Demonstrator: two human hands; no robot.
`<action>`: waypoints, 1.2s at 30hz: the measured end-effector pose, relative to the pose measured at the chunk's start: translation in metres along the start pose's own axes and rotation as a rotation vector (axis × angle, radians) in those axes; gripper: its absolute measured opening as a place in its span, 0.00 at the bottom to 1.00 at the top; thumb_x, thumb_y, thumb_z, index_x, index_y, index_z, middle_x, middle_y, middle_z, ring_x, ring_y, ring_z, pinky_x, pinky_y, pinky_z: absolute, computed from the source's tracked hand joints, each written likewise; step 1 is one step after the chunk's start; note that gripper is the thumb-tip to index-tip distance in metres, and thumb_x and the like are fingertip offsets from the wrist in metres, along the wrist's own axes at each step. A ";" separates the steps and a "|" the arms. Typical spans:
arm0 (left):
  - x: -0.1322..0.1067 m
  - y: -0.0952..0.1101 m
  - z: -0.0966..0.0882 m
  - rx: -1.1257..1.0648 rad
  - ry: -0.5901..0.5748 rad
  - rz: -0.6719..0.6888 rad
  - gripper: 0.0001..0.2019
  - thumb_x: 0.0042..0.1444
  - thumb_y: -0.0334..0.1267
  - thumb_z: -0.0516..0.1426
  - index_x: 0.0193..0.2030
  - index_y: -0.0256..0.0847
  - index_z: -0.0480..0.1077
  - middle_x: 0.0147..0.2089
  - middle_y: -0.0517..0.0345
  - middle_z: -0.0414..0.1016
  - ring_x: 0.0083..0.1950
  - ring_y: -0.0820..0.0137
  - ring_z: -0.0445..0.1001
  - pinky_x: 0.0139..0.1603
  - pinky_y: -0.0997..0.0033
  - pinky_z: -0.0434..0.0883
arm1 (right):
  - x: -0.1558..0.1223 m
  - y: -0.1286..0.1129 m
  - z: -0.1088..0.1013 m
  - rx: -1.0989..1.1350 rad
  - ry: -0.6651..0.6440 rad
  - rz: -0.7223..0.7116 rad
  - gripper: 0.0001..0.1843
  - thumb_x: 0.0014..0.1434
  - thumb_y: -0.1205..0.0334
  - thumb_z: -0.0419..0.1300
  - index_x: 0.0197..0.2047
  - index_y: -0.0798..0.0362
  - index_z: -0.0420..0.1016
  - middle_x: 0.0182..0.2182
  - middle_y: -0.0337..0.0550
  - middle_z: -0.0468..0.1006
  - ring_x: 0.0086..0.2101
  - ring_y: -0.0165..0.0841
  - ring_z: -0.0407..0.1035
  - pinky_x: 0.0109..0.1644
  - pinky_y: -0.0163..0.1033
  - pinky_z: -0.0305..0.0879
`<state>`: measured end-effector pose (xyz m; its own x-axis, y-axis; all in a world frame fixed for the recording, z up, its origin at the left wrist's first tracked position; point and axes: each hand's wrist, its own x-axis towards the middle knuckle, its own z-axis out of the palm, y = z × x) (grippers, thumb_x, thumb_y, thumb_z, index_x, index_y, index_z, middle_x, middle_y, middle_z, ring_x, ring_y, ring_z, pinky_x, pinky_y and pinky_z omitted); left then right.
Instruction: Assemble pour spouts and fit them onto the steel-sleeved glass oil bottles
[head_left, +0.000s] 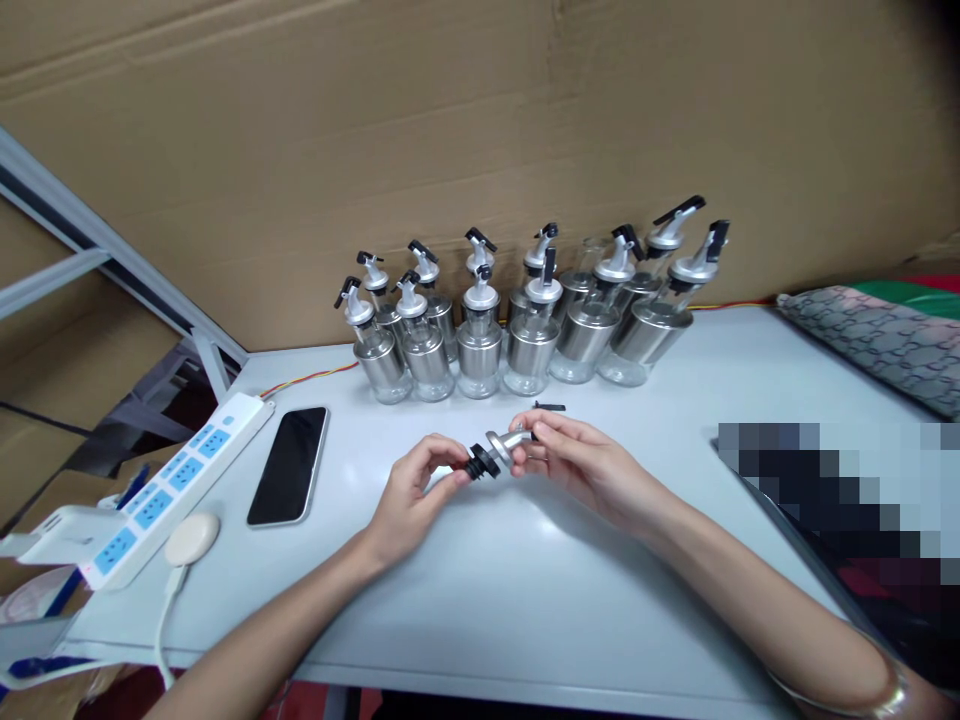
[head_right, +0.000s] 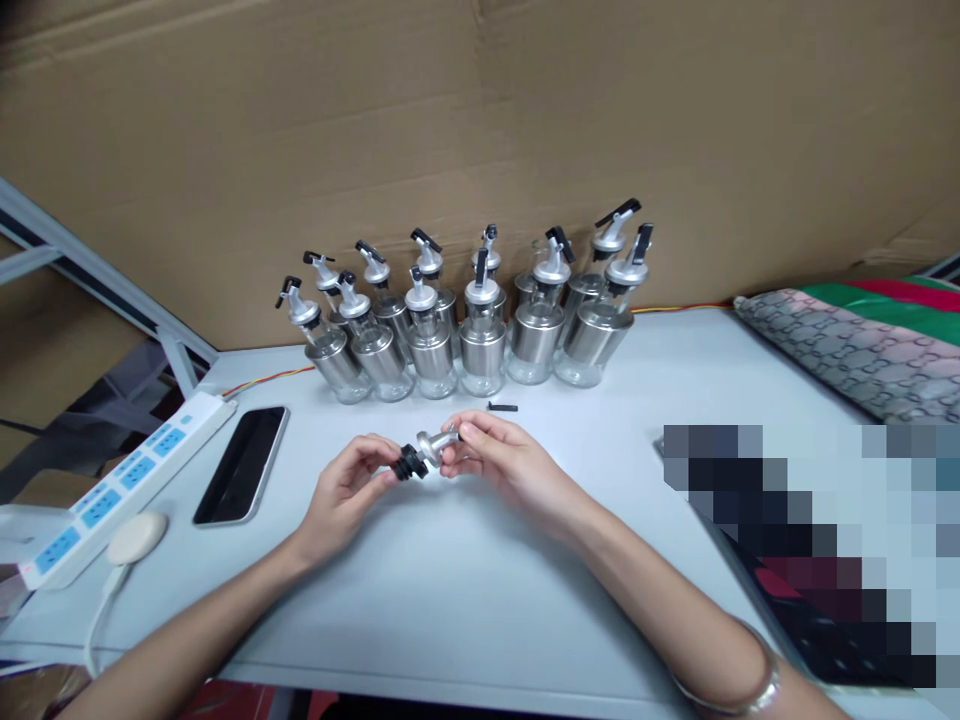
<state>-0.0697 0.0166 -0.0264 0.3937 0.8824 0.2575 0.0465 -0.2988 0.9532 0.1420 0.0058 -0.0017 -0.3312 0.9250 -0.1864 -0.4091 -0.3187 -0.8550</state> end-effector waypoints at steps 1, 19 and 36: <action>0.000 0.000 0.000 0.002 0.001 0.002 0.12 0.58 0.47 0.58 0.38 0.38 0.69 0.38 0.53 0.72 0.41 0.69 0.72 0.45 0.70 0.71 | 0.000 0.000 0.000 -0.003 0.003 0.001 0.20 0.49 0.47 0.68 0.36 0.54 0.73 0.28 0.40 0.74 0.32 0.32 0.70 0.44 0.41 0.65; -0.001 -0.005 -0.005 0.370 -0.358 0.278 0.25 0.66 0.32 0.44 0.69 0.50 0.45 0.67 0.48 0.56 0.67 0.63 0.58 0.66 0.56 0.62 | -0.001 0.006 0.003 -0.090 -0.038 0.009 0.20 0.51 0.45 0.66 0.37 0.53 0.71 0.27 0.39 0.74 0.31 0.32 0.70 0.45 0.42 0.65; 0.000 -0.003 -0.004 0.277 -0.309 0.188 0.16 0.67 0.39 0.46 0.60 0.44 0.60 0.55 0.48 0.66 0.58 0.66 0.65 0.60 0.65 0.65 | 0.002 0.014 -0.001 -0.036 -0.075 0.061 0.19 0.53 0.47 0.66 0.38 0.53 0.72 0.28 0.38 0.73 0.32 0.31 0.69 0.44 0.41 0.64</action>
<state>-0.0735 0.0190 -0.0282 0.6724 0.6661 0.3227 0.1753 -0.5669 0.8049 0.1358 0.0033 -0.0147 -0.4180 0.8854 -0.2030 -0.3561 -0.3653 -0.8601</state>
